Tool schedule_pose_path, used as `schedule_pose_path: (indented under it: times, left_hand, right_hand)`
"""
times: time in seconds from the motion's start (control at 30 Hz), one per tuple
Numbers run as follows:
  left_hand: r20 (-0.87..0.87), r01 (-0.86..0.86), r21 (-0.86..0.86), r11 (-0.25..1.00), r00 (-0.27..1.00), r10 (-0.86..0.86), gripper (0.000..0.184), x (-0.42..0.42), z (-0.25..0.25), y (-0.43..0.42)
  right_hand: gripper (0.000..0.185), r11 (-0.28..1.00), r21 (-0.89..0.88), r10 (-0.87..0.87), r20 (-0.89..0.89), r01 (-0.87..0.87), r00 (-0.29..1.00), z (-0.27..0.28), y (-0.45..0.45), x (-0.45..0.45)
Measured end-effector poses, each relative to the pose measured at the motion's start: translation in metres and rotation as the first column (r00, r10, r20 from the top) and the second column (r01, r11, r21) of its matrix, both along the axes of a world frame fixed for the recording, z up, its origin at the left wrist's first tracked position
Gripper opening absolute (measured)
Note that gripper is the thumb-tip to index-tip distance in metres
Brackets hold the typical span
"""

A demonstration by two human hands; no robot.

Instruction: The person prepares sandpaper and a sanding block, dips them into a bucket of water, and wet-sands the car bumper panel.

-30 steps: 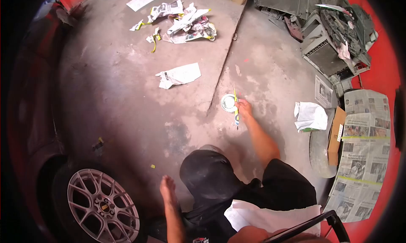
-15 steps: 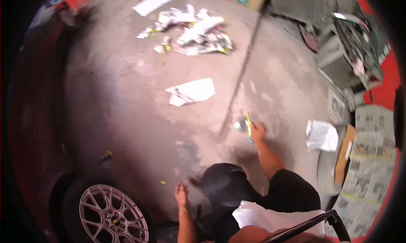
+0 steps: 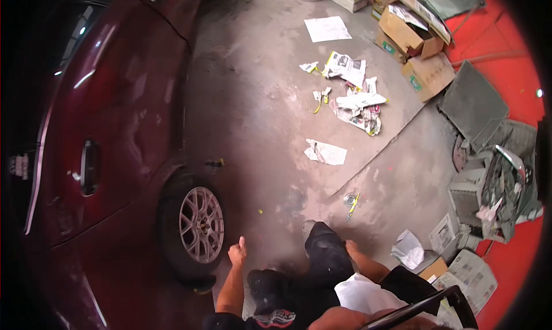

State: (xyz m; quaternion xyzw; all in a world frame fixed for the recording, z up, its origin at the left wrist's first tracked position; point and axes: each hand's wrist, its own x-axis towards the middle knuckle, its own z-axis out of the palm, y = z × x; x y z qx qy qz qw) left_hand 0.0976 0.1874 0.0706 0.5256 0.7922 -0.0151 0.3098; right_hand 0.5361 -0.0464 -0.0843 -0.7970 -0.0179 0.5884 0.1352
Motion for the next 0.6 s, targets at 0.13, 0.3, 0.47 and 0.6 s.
schedule_pose_path:
  times: [0.13,0.3,0.47,0.6]
  left_hand:
    - [-0.132,0.200,-0.222,0.954,0.963,-0.233,0.065,-0.016,0.040,-0.098]
    - [0.376,0.458,-0.525,0.718,0.881,-0.287,0.057,-0.011,0.051,-0.099]
    - [0.616,0.884,-0.184,0.430,0.445,-0.651,0.049,0.071,0.195,0.094]
    - [0.562,0.547,-0.139,0.826,0.730,-0.389,0.032,0.137,0.235,0.227]
  right_hand:
    - [0.020,0.855,0.105,0.483,0.194,-0.508,0.854,0.139,0.055,0.055]
    - [0.031,0.931,0.056,0.334,0.266,-0.360,0.904,0.155,0.136,0.160]
    - [0.035,0.933,0.145,0.255,0.384,-0.331,0.888,0.197,0.278,0.227]
    - [0.034,0.856,0.240,0.332,0.422,-0.457,0.844,0.178,0.396,0.278]
